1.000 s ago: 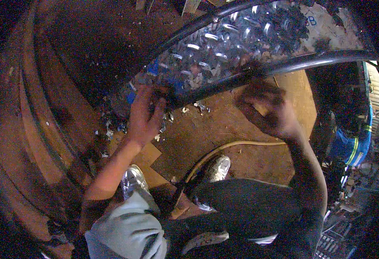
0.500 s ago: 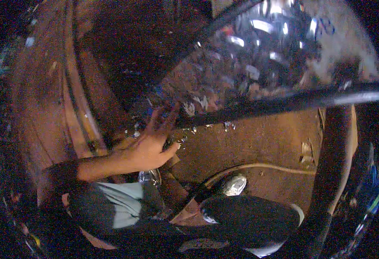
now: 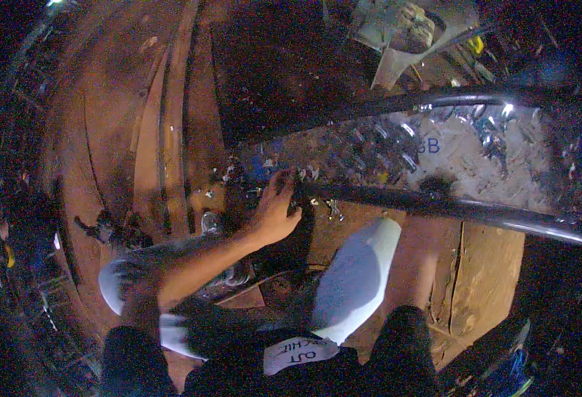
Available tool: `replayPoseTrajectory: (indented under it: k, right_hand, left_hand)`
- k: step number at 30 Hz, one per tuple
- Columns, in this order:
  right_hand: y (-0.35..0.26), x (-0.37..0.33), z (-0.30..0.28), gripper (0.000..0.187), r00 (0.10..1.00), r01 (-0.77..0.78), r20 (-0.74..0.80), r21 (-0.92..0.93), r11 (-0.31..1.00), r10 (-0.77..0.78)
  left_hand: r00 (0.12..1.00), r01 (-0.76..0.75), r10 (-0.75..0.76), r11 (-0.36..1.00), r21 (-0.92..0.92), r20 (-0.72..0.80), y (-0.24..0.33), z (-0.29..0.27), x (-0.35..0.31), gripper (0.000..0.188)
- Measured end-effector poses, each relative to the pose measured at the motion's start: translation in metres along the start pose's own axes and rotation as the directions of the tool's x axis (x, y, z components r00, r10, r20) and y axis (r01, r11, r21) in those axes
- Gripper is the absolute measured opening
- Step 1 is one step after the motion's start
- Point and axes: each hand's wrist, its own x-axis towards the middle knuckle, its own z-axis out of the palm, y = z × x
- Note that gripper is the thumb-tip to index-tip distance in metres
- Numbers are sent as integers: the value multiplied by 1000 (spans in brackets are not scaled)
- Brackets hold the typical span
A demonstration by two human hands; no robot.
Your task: The person uses both hands to peel blue paint or coating off a curved metal frame. They repeatedly scrape and pull at the surface, removing flakes and debris from the frame.
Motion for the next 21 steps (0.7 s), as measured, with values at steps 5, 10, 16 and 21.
replayPoseTrajectory:
  k: [5, 10, 16, 21]
  right_hand:
    - [-9, -5, -6, 22, 999, 25, 41, -4, 1000, -25]
    - [-23, -32, -20, 24, 991, 59, 123, -8, 998, -58]
    - [-59, -158, -108, 26, 896, 51, 419, 224, 973, -144]
    - [-65, -197, -165, 34, 456, 790, -684, 17, 613, -569]
  left_hand:
    - [975, 134, -147, 987, -87, -167, 21, 26, -7, 85]
    - [948, 147, -183, 978, -150, -261, 33, 39, -5, 83]
    - [952, 145, -185, 974, -172, -244, 36, 34, -1, 74]
    - [958, 42, -85, 986, -159, -274, 36, 30, -1, 73]
